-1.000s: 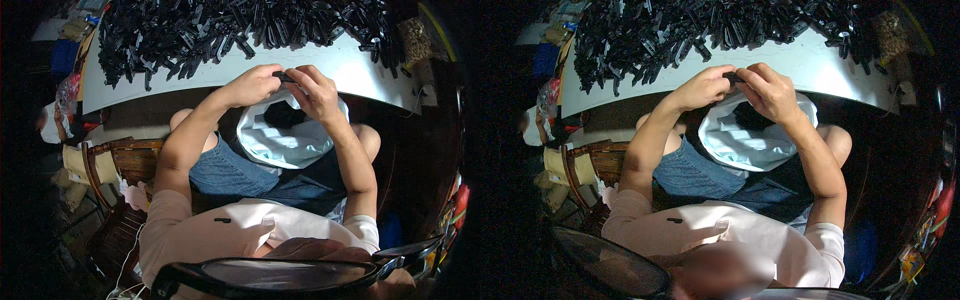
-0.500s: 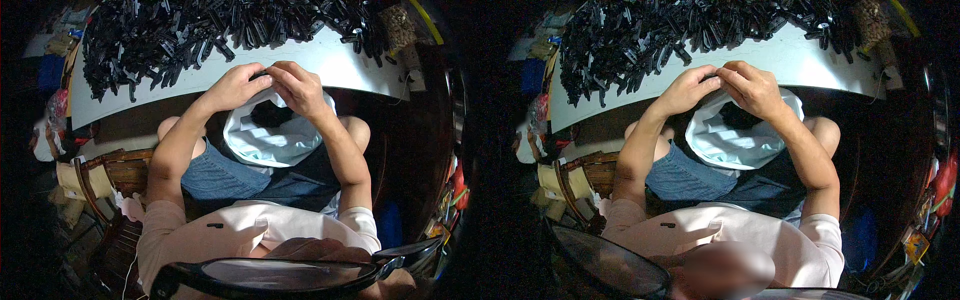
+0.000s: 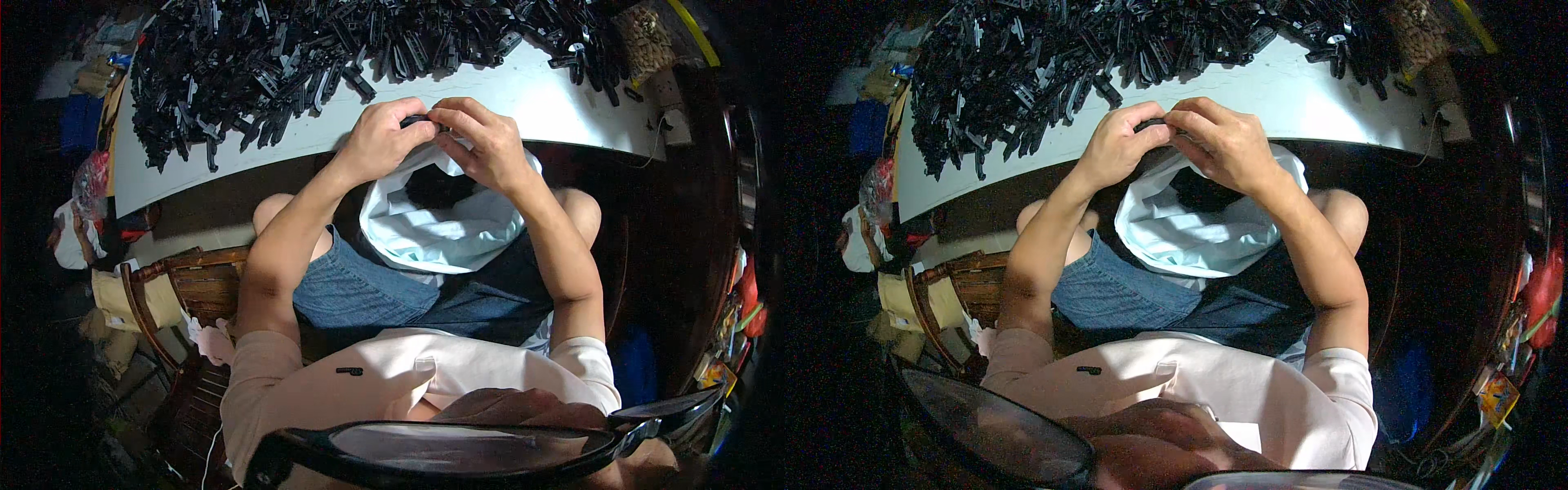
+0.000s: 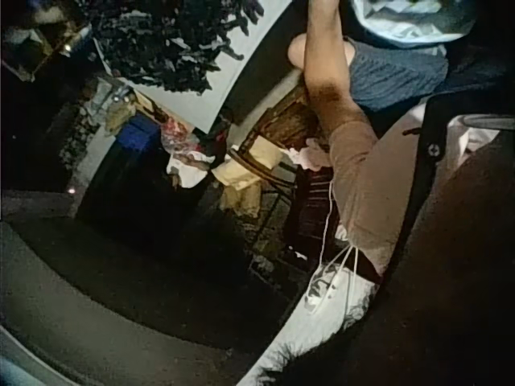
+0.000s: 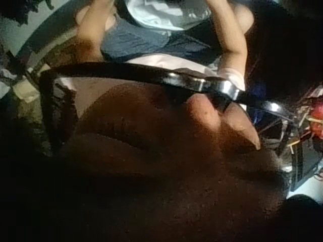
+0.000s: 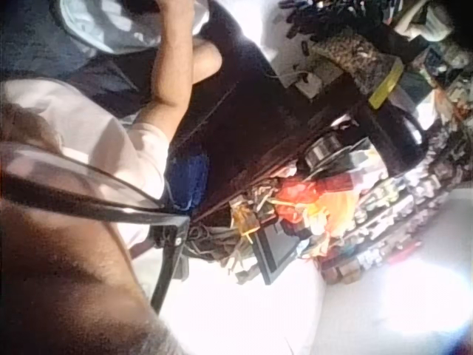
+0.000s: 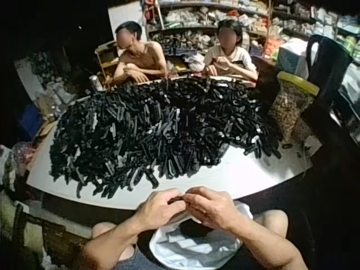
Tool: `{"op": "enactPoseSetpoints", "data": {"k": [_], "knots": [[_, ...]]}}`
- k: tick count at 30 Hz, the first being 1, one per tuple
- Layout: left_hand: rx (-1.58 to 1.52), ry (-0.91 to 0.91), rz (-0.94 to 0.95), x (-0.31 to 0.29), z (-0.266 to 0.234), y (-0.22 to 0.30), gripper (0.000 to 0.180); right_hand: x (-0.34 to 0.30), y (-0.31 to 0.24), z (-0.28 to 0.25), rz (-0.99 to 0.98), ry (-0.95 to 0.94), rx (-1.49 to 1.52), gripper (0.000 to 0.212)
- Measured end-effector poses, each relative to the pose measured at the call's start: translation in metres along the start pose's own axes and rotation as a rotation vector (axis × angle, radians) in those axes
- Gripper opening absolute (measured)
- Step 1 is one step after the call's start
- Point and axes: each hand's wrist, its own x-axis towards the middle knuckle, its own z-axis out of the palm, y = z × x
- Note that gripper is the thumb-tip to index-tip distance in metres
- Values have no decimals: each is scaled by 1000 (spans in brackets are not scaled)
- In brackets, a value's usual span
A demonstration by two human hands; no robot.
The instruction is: The person assembles small plastic components by picking pieces from the table, fitting them together by hand, and dropping the finished parts into a bag.
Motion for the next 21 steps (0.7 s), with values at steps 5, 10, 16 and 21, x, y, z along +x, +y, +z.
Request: {"op": "enactPoseSetpoints", "data": {"k": [5,10,16,21], "knots": [[107,57,5,-3,2,5,26,-2,16,-19,138,-51,66,32],[265,153,208,-7,15,6,26,-8,92,-79,466,369,-485,34],[352,253,309,-9,18,4,30,-8,67,-51,629,331,176,40],[323,387,398,-3,20,6,31,-7,-1,-17,709,-64,862,45]]}}
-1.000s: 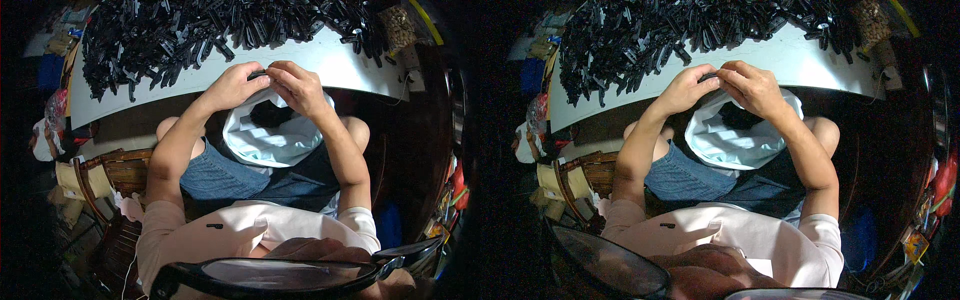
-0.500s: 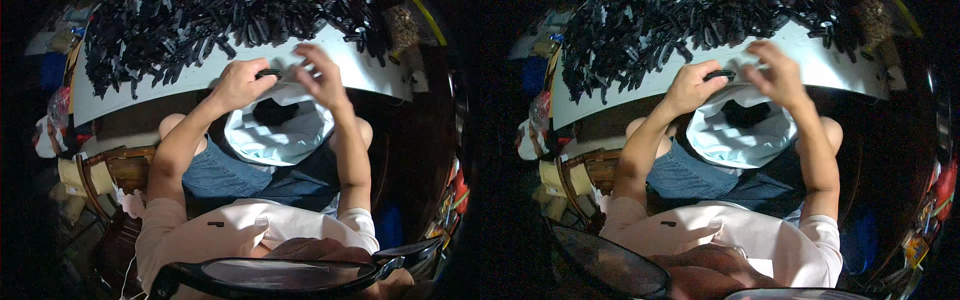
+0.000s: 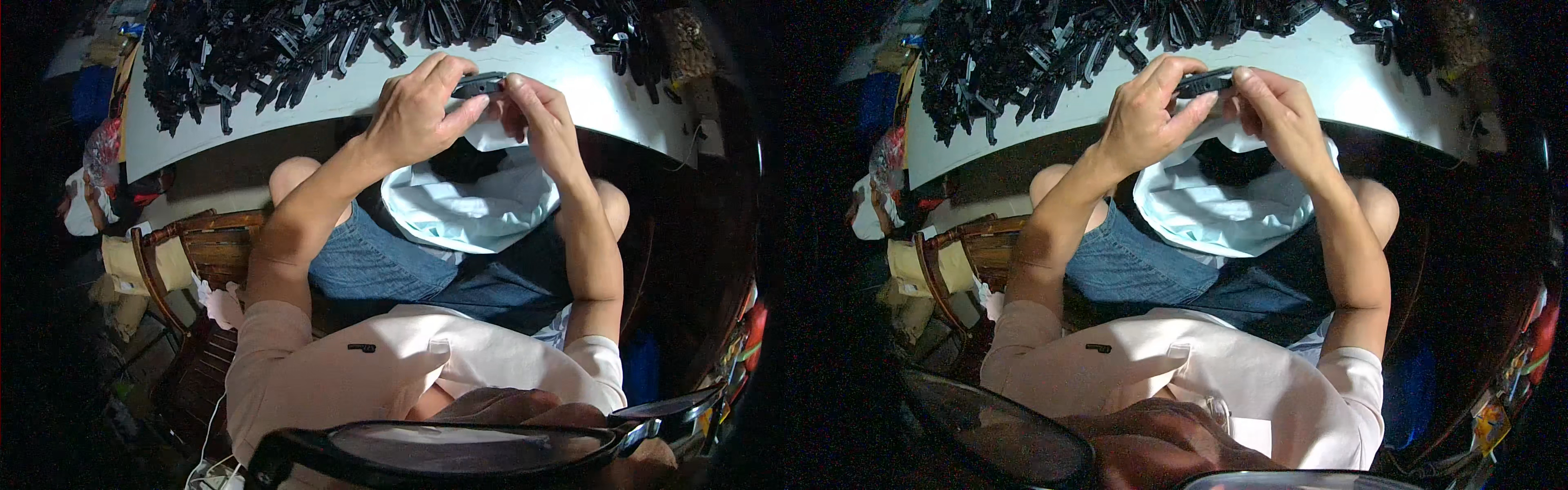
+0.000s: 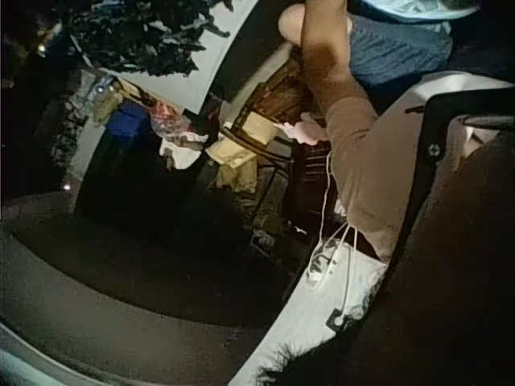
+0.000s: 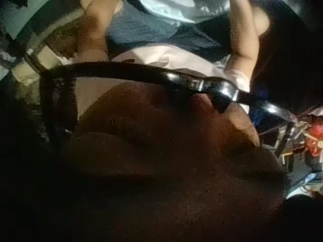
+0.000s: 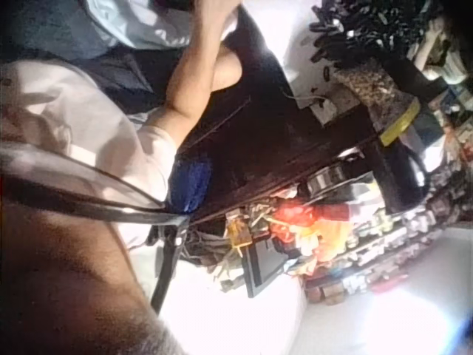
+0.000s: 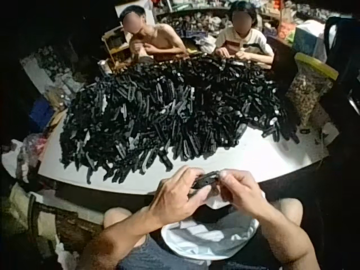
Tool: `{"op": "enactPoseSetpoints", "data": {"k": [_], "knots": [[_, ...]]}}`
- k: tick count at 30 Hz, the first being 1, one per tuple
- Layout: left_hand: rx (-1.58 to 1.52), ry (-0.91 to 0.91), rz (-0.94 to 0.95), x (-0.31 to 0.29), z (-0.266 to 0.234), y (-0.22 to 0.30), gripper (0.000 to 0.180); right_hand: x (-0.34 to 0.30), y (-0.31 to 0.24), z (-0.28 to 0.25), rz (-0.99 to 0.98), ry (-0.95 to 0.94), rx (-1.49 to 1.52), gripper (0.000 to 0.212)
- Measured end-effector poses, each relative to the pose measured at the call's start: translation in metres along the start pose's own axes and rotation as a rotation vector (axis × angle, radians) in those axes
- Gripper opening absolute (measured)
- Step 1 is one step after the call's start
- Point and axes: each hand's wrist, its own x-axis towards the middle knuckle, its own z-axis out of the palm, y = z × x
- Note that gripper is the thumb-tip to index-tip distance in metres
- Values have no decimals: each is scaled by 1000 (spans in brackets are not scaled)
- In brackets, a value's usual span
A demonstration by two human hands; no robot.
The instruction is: The person assembles small plastic components by picking pieces from the table, fitting them together by hand, and dropping the finished parts into a bag.
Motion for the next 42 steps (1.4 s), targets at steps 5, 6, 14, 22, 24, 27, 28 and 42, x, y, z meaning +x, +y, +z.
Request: {"op": "enactPoseSetpoints", "data": {"k": [5,6,14,22,24,27,28,42], "knots": [[-43,-3,30,-1,2,1,32,-4,6,13,16,-9,120,47],[-45,-9,24,-2,3,-2,32,-5,7,15,3,8,146,47],[-192,-24,-4,-5,10,-3,35,-7,7,25,32,12,116,47],[-411,-9,-309,-6,14,3,39,-13,11,40,14,31,85,46],[-262,3,-98,-5,13,3,39,-11,14,33,-55,9,92,46],[-164,-10,-47,-4,10,0,33,-10,9,35,-21,53,142,46],[-55,3,23,-2,9,1,36,-10,9,35,-21,52,140,46],[94,-54,17,0,1,5,45,-9,12,30,-26,29,126,46]]}}
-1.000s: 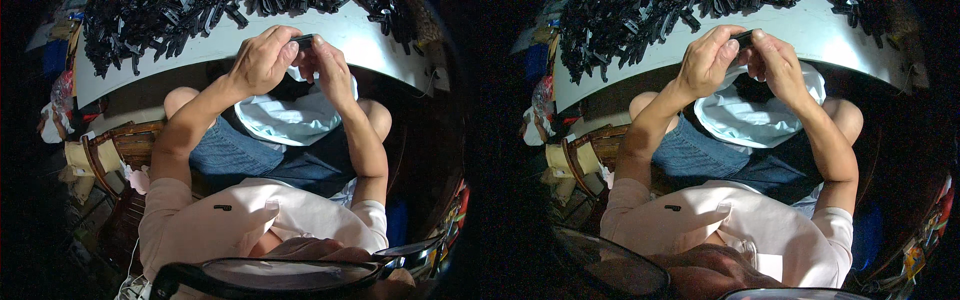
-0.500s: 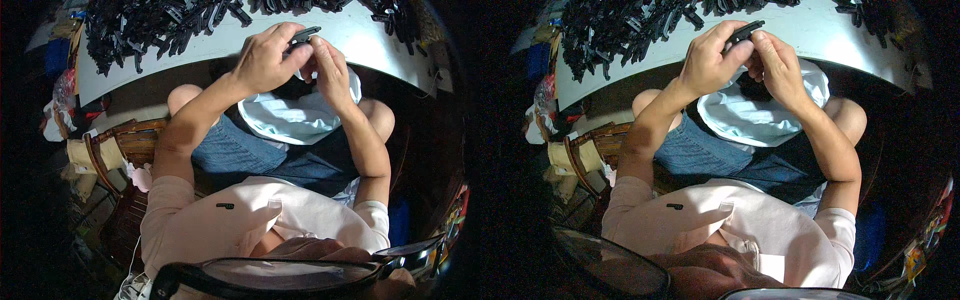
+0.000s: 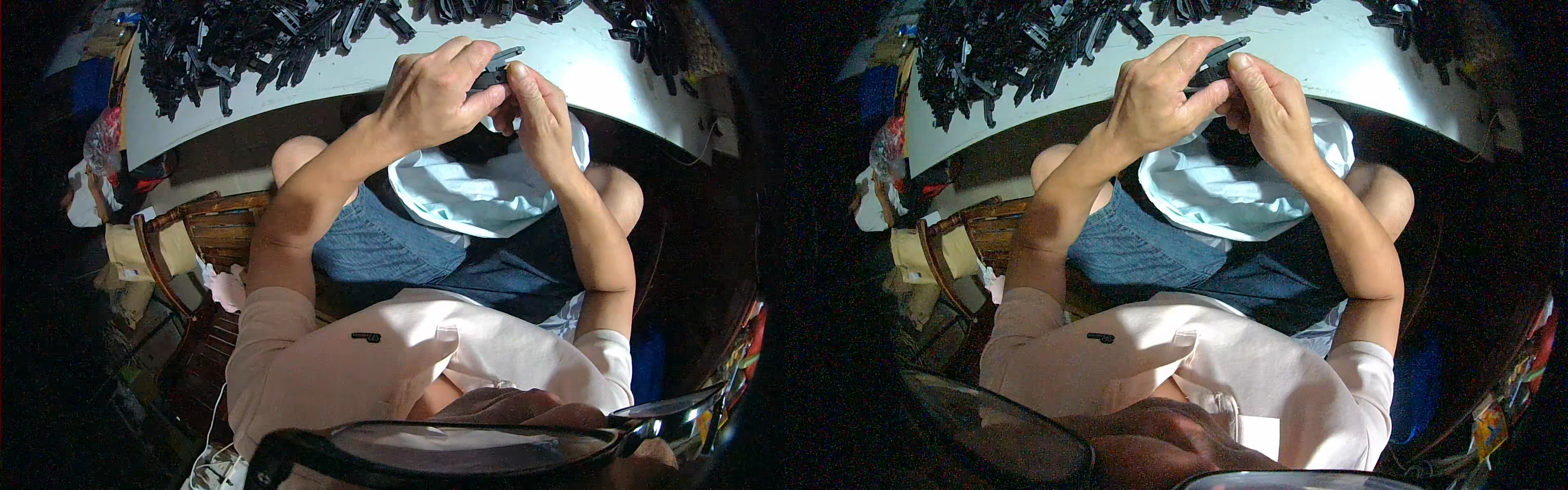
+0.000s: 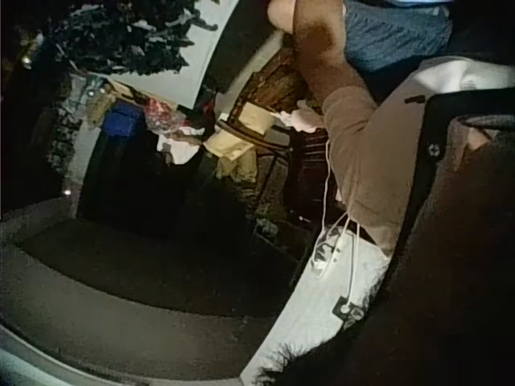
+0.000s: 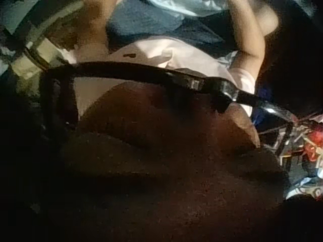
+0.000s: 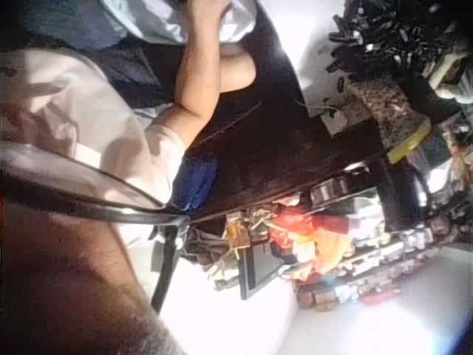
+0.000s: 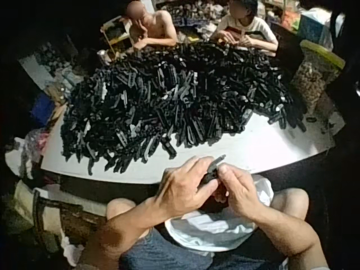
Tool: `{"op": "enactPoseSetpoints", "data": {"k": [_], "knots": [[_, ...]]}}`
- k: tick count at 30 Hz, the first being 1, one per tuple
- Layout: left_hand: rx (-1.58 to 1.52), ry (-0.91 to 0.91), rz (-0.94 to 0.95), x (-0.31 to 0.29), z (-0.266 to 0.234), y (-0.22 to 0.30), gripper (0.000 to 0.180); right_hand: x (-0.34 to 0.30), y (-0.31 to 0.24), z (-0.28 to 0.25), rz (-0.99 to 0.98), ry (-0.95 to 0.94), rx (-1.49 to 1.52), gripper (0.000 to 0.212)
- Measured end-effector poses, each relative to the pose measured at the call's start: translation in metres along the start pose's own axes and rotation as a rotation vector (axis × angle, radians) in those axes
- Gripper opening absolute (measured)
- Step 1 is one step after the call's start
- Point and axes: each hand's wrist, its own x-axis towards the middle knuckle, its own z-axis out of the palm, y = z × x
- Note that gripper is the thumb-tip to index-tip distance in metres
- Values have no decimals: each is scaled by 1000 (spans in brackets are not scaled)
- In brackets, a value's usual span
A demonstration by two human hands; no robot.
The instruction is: The person assembles small plastic components by picking pieces from the table, fitting them together by hand, and dropping the finished parts into a bag.
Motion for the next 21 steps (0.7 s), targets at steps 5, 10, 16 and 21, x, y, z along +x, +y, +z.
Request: {"op": "enactPoseSetpoints", "data": {"k": [5,10,16,21], "knots": [[-56,-8,-27,2,-4,5,33,7,-9,-15,-43,76,-108,49],[-58,-35,-16,-1,-10,3,26,34,-10,-81,-219,502,-736,40],[-71,-102,-41,-4,-11,9,27,47,-15,-169,-231,985,-1365,38],[-51,-27,82,-1,-8,6,30,49,-9,-184,-109,892,-1587,46]]}}
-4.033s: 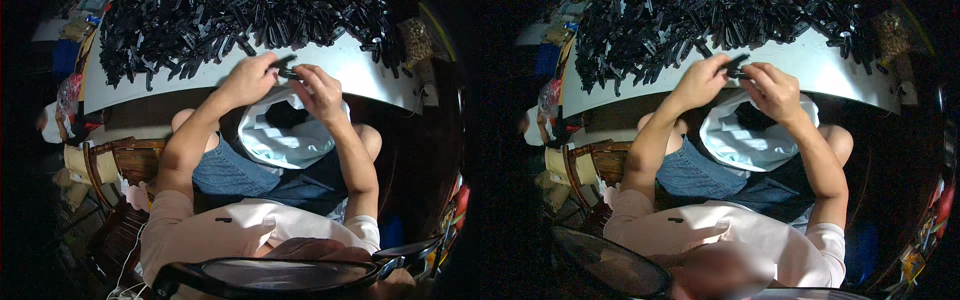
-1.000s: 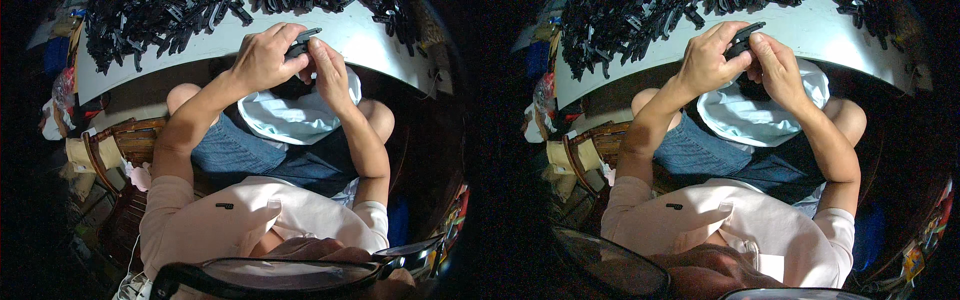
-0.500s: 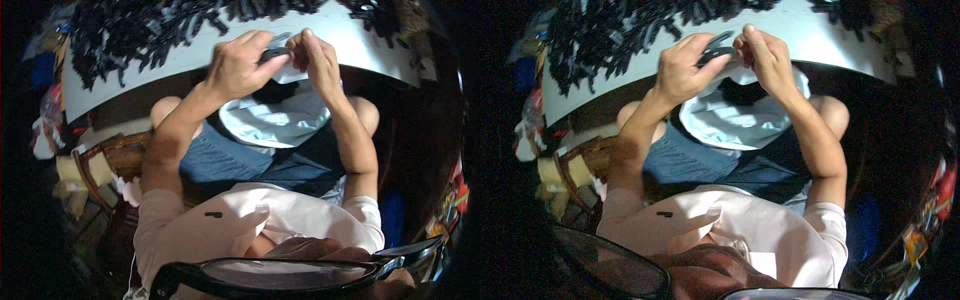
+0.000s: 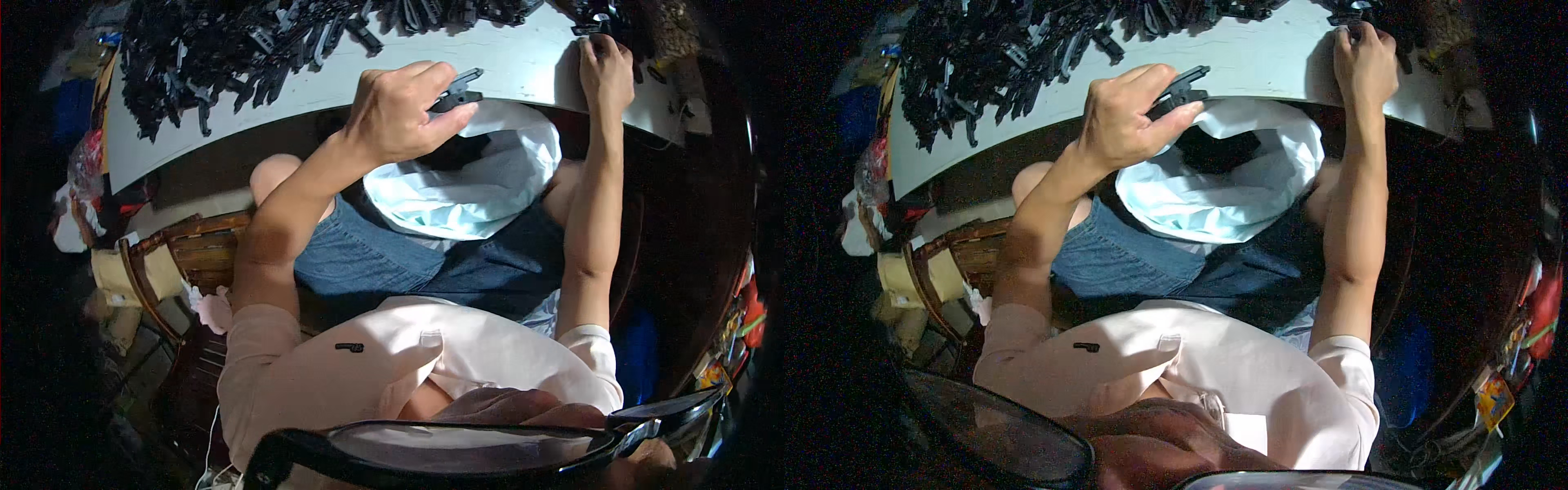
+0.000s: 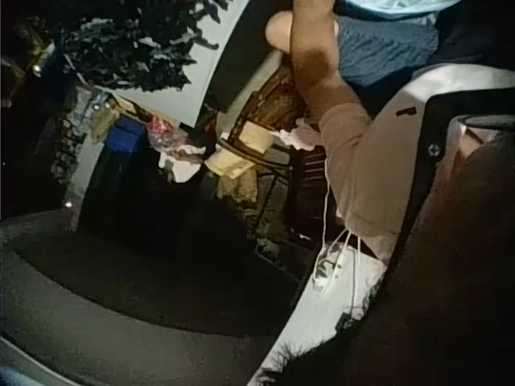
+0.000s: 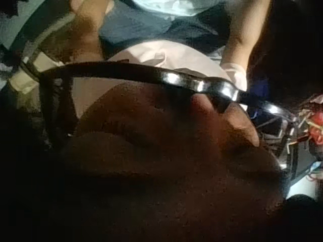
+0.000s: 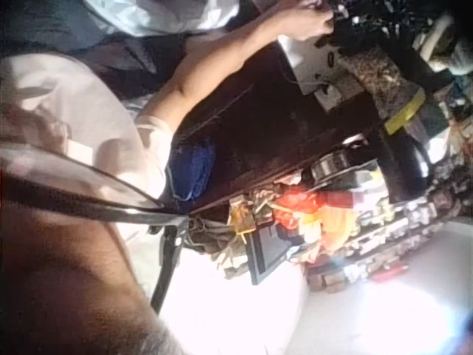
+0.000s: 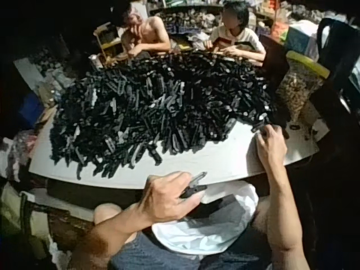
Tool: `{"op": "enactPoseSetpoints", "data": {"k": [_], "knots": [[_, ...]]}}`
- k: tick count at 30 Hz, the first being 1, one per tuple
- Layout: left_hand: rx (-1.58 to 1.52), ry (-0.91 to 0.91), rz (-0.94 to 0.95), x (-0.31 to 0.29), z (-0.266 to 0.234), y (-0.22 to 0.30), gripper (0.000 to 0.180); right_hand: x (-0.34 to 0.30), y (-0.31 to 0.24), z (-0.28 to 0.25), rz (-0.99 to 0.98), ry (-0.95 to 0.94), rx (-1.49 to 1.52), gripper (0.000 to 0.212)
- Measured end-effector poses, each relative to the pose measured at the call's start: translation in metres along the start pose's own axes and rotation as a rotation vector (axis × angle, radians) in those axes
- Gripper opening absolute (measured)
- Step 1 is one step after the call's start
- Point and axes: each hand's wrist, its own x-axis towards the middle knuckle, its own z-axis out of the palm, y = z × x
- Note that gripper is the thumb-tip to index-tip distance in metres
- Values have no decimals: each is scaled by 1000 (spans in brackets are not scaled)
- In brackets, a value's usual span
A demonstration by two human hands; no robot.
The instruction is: The person assembles small plastic components by picking pieces from the table, fitting them together by hand, and dropping the finished parts into a bag.
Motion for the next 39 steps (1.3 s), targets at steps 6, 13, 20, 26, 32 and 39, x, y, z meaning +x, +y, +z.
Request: {"op": "enactPoseSetpoints", "data": {"k": [6,13,20,26,32,39], "knots": [[43,10,62,-5,1,-5,31,-1,-3,6,-18,-64,-14,47],[88,14,92,-4,1,-9,34,-8,-11,-7,-38,-85,-9,46],[95,72,48,-7,12,-15,38,-71,-94,-49,-118,-514,1004,43],[52,80,-10,-4,13,-19,33,-99,-125,-61,-68,-1007,1411,43],[56,31,-16,-2,7,-15,29,-101,-127,-61,-40,-998,1501,48],[102,-87,-8,-9,13,-13,29,-65,-96,-49,10,-488,743,53]]}}
